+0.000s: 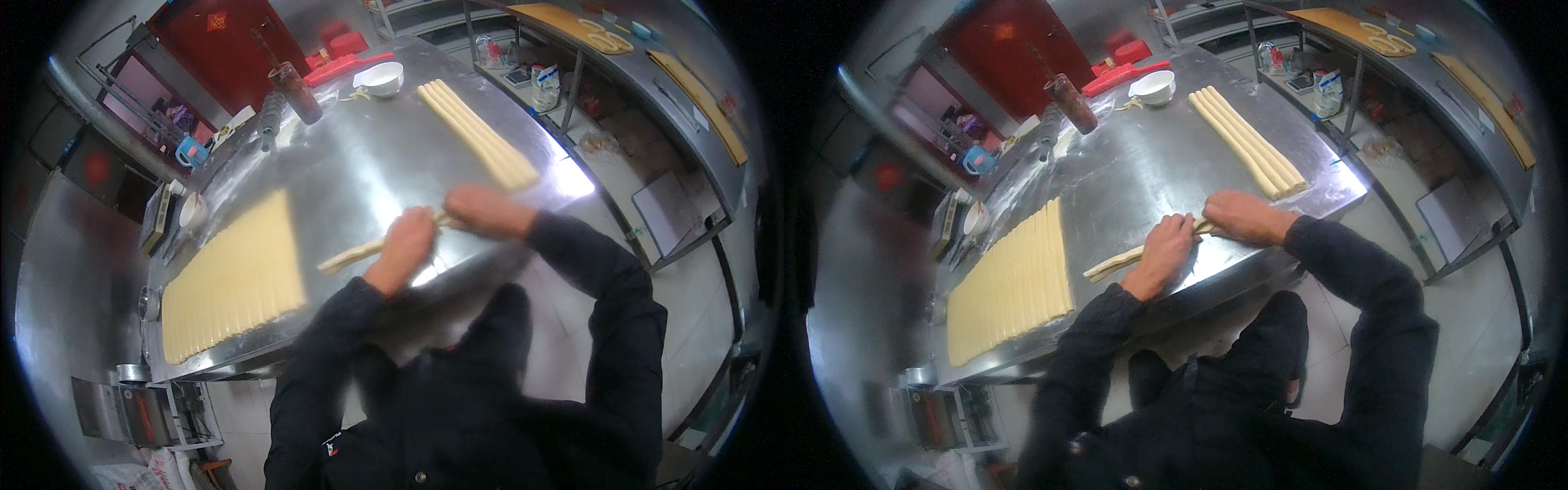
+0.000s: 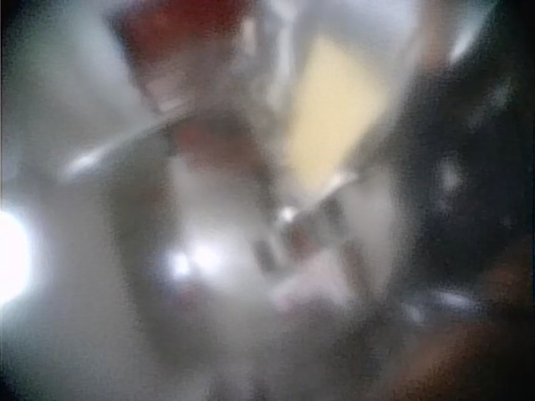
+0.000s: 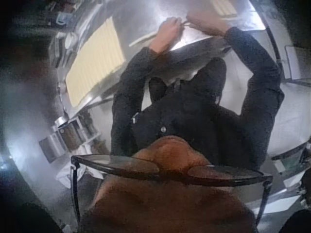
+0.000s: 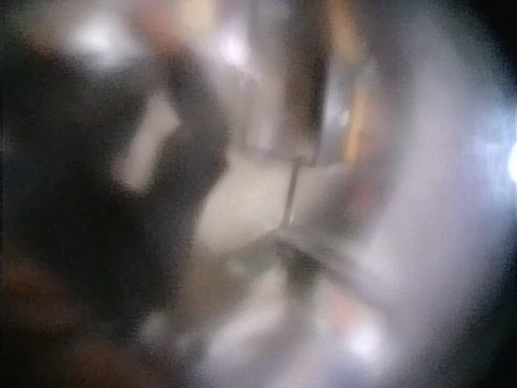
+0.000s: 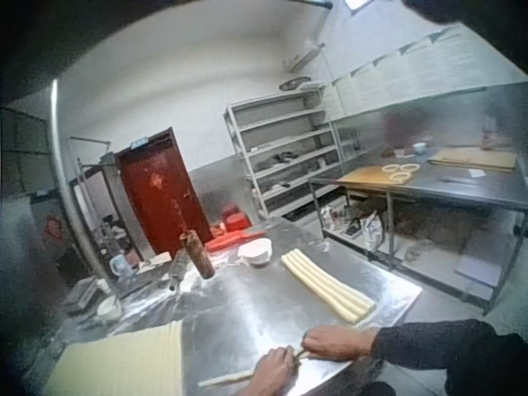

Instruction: The person moves a red stool to a stainless steel table and begins processing a large sheet of dough. They repeatedly pick up strips of dough, stretch them by hand, and place them into a pile on the table.

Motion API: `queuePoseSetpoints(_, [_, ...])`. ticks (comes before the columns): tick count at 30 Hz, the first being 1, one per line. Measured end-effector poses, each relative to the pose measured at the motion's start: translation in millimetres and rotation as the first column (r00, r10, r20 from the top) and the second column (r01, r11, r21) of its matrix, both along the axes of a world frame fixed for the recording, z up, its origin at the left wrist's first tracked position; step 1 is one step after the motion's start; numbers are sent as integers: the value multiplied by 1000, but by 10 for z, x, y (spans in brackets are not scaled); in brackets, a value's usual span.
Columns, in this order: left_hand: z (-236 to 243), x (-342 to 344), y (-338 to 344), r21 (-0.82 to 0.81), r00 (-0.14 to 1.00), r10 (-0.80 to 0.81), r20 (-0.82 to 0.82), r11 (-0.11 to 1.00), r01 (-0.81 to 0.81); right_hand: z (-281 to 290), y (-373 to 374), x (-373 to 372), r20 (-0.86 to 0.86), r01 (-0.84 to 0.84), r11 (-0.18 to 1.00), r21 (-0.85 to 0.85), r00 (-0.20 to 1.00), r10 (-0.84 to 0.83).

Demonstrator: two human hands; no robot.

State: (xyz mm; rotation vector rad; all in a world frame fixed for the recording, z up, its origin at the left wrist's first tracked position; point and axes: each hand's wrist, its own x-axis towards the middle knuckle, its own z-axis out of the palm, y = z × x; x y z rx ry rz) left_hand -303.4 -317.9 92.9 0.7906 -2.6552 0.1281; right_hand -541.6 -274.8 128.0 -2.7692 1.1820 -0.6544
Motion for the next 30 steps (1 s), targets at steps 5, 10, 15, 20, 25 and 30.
queuePoseSetpoints(5, [103,-192,18,35,997,-72,37,997,71,-143,29,-243,103,-48,989,-138,993,62])
queuePoseSetpoints(10, [-2,-380,-19,-65,993,-107,-44,992,104,-95,139,-220,-86,60,996,-71,994,-67])
queuePoseSetpoints(15, [-12,-409,10,-17,991,-129,-28,992,128,-205,253,-426,123,132,990,-44,984,-125])
queuePoseSetpoints(20, [-165,-735,-29,-31,987,-158,-34,987,157,-223,329,-495,-6,113,982,-152,993,-115])
queuePoseSetpoints(25, [-182,-680,2,-43,992,-120,-34,992,119,-247,598,-514,52,351,929,-119,936,-347])
queuePoseSetpoints(30, [90,-404,70,202,996,-26,-84,979,42,-153,584,-515,-102,221,948,-227,963,-249])
